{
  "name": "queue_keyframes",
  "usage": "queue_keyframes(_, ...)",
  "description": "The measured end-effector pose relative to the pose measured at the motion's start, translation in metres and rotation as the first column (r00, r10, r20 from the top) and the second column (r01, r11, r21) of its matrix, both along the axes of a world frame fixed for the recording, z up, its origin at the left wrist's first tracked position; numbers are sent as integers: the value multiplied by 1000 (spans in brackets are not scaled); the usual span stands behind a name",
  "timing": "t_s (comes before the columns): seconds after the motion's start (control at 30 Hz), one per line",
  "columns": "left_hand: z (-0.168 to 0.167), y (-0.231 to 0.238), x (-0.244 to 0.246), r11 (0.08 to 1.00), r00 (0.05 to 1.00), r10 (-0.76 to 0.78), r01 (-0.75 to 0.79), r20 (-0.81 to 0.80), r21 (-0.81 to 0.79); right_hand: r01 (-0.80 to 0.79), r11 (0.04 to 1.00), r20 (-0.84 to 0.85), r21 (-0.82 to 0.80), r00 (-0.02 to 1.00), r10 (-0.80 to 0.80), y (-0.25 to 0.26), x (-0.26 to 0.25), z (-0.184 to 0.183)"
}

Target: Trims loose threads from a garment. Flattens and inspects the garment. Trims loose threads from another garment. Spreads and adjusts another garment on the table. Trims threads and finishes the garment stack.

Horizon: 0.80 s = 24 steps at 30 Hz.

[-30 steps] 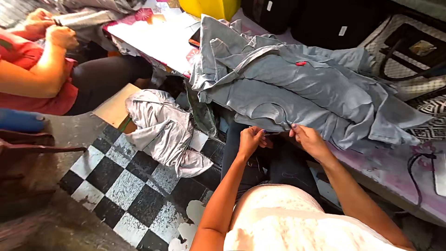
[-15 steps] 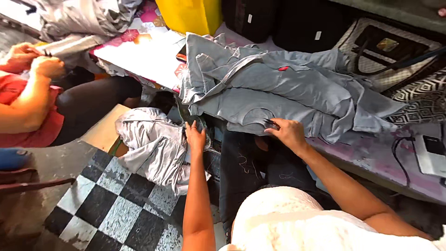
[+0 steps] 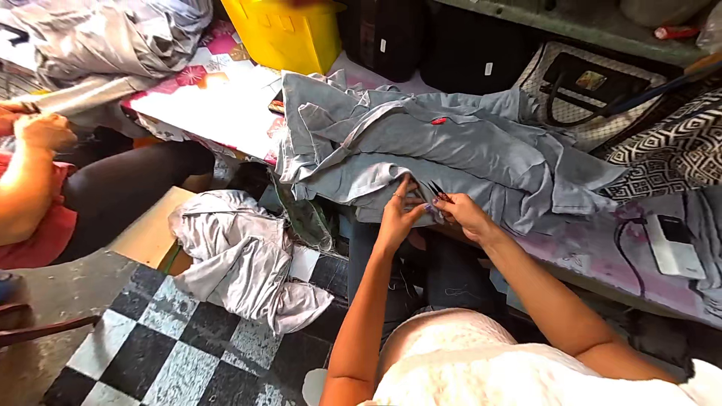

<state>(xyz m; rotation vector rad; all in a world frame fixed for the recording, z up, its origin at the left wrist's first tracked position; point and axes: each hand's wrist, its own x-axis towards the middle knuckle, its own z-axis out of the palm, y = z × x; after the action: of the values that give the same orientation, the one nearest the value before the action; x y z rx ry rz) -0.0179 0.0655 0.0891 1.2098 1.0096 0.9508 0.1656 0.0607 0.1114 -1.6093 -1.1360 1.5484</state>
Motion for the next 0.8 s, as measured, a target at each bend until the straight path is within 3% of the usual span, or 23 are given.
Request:
queue_keyframes(0.1, -10, -2, 25, 993, 994, 106, -106, 12, 56, -3, 991, -227, -133, 974, -27, 6, 10, -3)
queue_keyframes(0.2, -19, -18, 34, 944, 955, 296, -290, -10, 156, -4, 989, -275, -151, 961, -38, 6, 13, -9)
queue_keyframes(0.3, -25, -30, 24, 924, 928, 364, -370, 73, 98, 11, 988, -290, -153, 956, -55, 2, 15, -11)
queue_keyframes(0.43, -20, -34, 19, 959, 958, 284, -284, 27, 16, 17, 991, -261, -131, 964, -51, -2, 12, -11)
queue_keyframes(0.6, -20, -29, 30, 962, 957, 258, -242, -135, 126, 6, 998, -145, -57, 989, -14, -6, 9, -9)
queue_keyframes(0.8, -29, -34, 18, 978, 982, 183, -186, -43, -93, -84, 995, -11, -54, 996, 84, -31, 26, 24)
